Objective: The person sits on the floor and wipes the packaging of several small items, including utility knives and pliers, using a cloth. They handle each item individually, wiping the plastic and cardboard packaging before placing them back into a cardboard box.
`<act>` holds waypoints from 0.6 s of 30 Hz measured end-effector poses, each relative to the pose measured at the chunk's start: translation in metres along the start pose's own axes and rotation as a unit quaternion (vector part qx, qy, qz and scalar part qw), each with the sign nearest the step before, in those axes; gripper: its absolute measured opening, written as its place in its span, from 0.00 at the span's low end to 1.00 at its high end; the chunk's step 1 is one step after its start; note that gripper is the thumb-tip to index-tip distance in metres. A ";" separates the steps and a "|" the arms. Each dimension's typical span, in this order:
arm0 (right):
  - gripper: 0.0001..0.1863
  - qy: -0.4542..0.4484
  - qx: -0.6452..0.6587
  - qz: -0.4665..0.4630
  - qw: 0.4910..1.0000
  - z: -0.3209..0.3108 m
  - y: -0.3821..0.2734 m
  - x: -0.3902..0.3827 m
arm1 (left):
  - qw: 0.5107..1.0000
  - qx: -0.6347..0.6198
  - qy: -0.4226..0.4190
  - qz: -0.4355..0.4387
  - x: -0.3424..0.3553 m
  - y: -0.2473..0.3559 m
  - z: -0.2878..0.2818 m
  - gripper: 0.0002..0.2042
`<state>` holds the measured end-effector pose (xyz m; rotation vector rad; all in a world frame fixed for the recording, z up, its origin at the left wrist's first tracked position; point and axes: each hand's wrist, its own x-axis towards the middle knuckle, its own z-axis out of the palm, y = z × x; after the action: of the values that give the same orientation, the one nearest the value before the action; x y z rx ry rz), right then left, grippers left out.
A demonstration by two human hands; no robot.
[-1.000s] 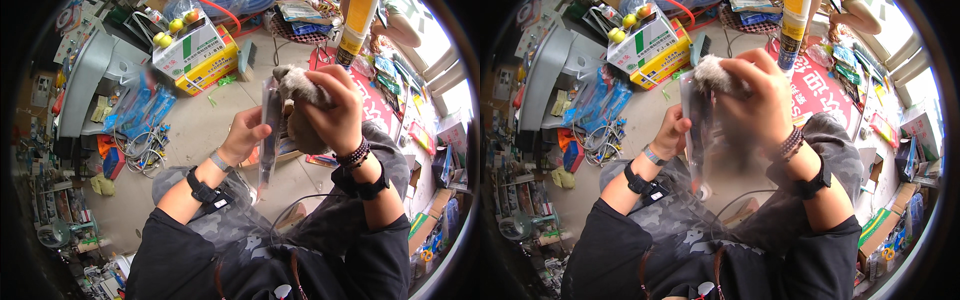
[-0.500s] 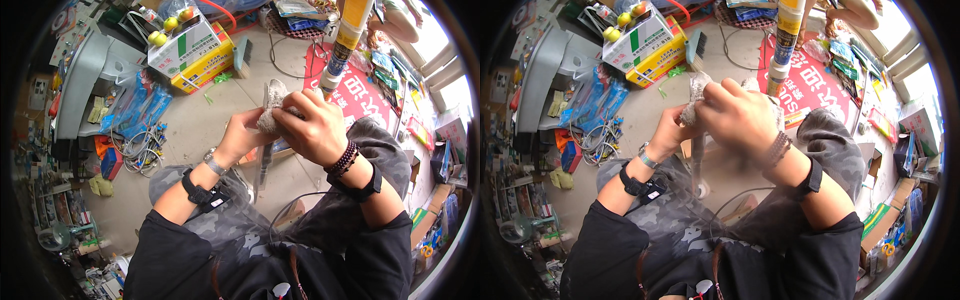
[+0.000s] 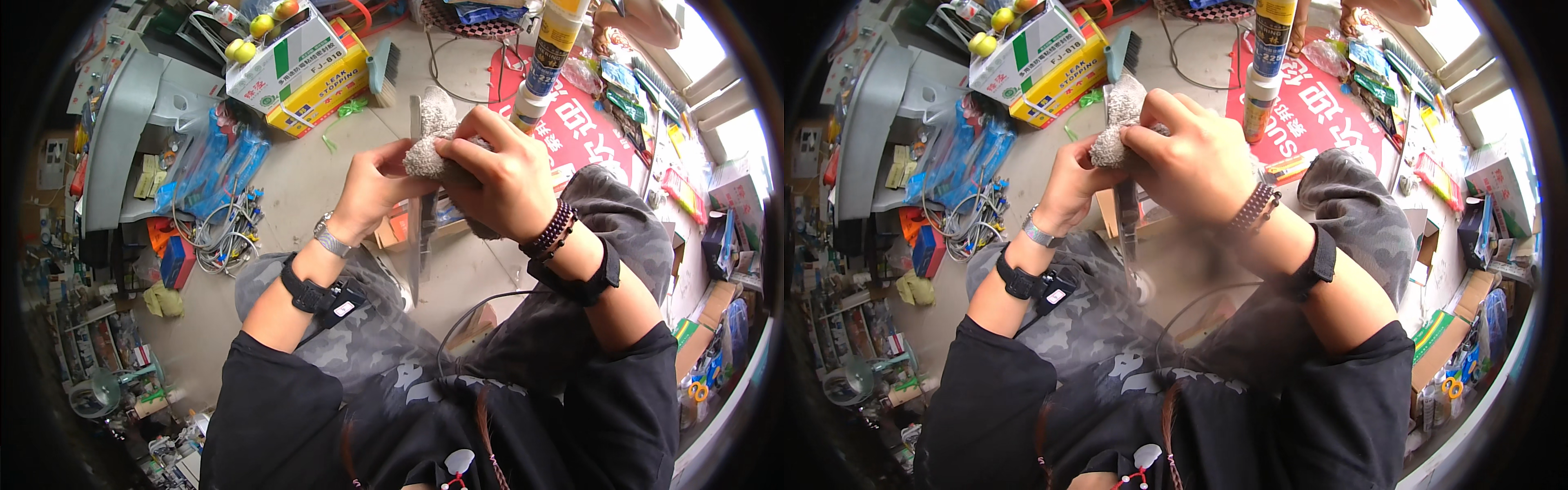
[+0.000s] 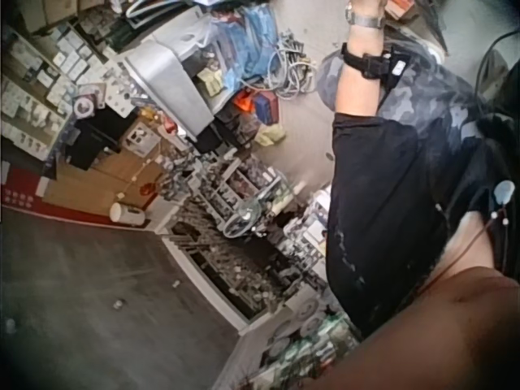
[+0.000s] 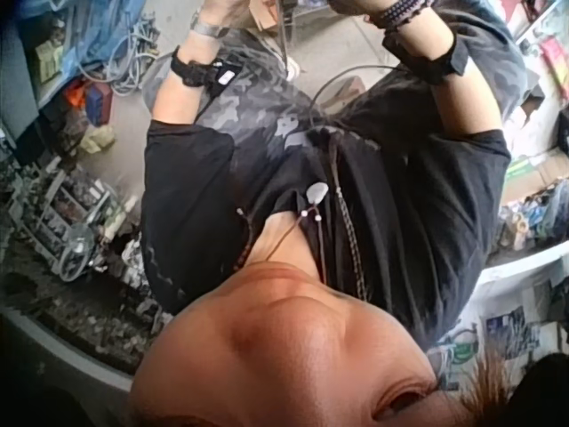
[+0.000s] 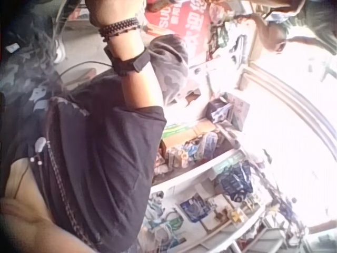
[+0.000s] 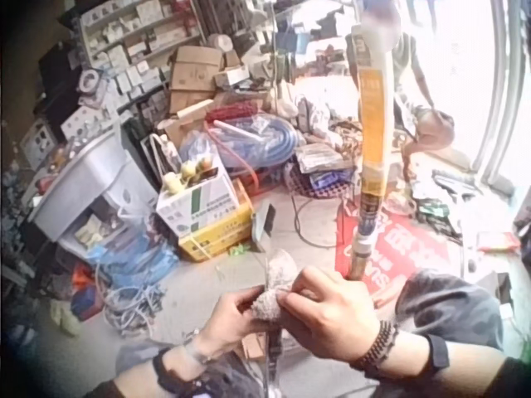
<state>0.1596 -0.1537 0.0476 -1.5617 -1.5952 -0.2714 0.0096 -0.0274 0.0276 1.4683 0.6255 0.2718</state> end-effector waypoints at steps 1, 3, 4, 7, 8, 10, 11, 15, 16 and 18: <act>0.07 -0.004 0.009 0.003 1.000 0.000 -0.002 -0.001 | 1.000 -0.016 -0.011 0.013 -0.001 0.002 -0.001 0.18; 0.07 0.003 0.025 -0.001 1.000 0.003 -0.003 -0.002 | 0.999 -0.009 -0.038 0.024 -0.001 -0.003 -0.007 0.24; 0.07 0.006 0.021 -0.001 1.000 0.003 -0.003 -0.002 | 0.998 -0.006 -0.050 0.030 0.000 -0.005 -0.010 0.26; 0.06 0.005 0.008 0.002 1.000 0.003 -0.003 -0.002 | 0.994 -0.067 -0.069 0.053 -0.001 -0.011 -0.011 0.27; 0.06 0.006 0.012 -0.005 1.000 0.003 -0.002 -0.001 | 0.993 -0.081 -0.072 0.051 -0.001 -0.012 -0.011 0.27; 0.06 0.008 0.021 -0.019 1.000 0.003 0.000 0.000 | 0.989 -0.118 -0.092 0.017 0.001 -0.012 -0.015 0.28; 0.07 0.006 0.024 -0.023 0.999 0.003 0.001 0.000 | 0.985 -0.136 -0.103 0.000 0.002 -0.013 -0.017 0.28; 0.08 -0.005 0.030 -0.032 0.999 0.003 0.000 0.000 | 0.969 -0.189 -0.154 0.043 0.001 -0.022 -0.018 0.36; 0.08 -0.007 0.027 -0.031 0.999 0.002 0.000 0.000 | 0.966 -0.192 -0.169 0.039 0.001 -0.021 -0.017 0.39; 0.08 -0.016 0.022 -0.029 0.999 0.000 0.001 0.001 | 0.964 -0.212 -0.162 0.005 0.002 -0.019 -0.014 0.42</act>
<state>0.1607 -0.1532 0.0476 -1.4954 -1.6616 -0.2431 -0.0001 -0.0164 0.0092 1.0689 0.2706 0.1555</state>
